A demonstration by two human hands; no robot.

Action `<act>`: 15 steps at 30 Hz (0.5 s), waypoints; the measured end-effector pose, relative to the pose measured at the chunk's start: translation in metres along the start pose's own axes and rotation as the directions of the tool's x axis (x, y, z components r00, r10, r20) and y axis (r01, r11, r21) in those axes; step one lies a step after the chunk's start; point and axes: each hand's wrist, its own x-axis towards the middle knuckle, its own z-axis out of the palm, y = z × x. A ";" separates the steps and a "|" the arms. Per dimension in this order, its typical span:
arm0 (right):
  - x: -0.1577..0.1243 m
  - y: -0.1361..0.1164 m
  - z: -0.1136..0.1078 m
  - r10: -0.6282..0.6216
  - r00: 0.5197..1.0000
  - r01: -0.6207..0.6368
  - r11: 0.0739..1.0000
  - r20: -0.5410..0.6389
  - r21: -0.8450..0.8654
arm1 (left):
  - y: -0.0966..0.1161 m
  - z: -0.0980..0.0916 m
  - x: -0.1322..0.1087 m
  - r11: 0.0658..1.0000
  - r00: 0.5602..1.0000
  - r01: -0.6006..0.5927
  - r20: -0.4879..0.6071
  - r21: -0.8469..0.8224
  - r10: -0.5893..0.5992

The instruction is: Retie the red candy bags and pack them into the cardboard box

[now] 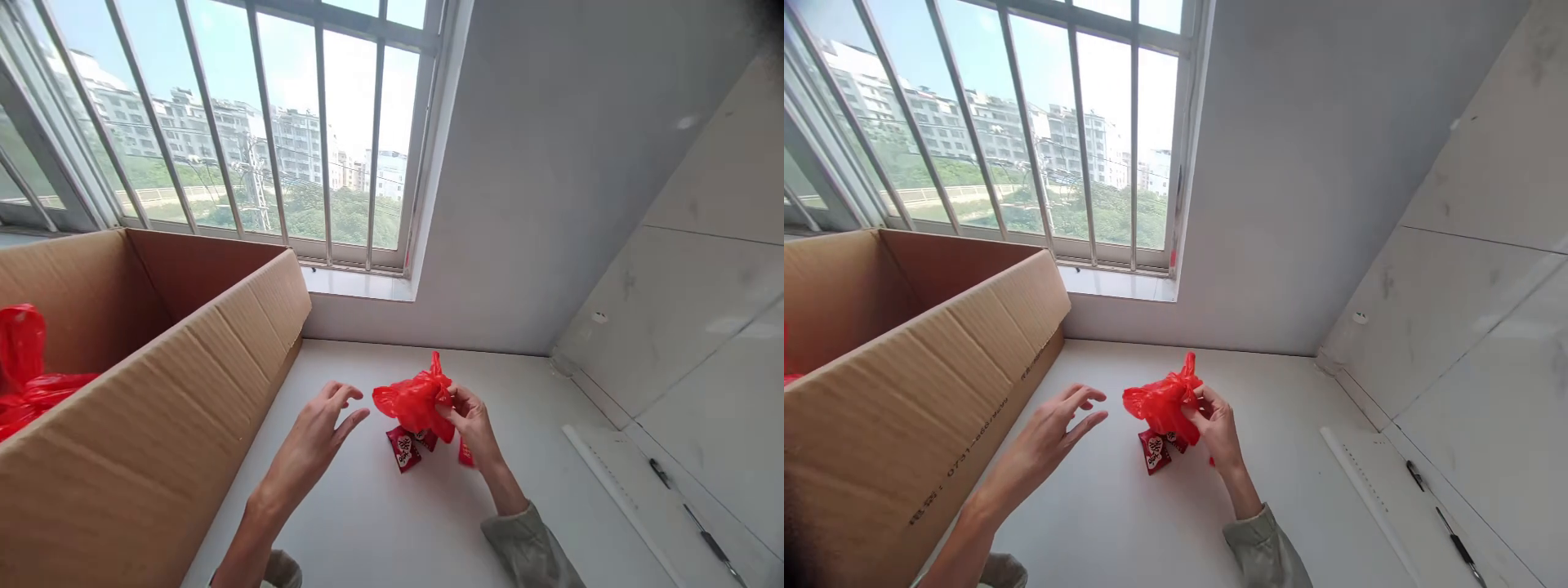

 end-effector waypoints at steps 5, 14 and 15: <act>-0.018 0.001 0.022 0.051 0.910 0.017 0.987 0.412 -0.160 | -0.010 -0.001 -0.002 0.997 0.988 0.042 0.142 0.072 -0.052; -0.022 -0.014 0.018 0.208 0.697 -0.141 0.978 0.686 -0.154 | -0.005 0.040 -0.005 0.993 0.943 -0.039 0.333 0.108 0.001; -0.023 -0.016 0.018 0.217 0.664 -0.150 0.976 0.715 -0.156 | -0.004 0.041 -0.005 0.994 0.940 -0.048 0.340 0.102 0.010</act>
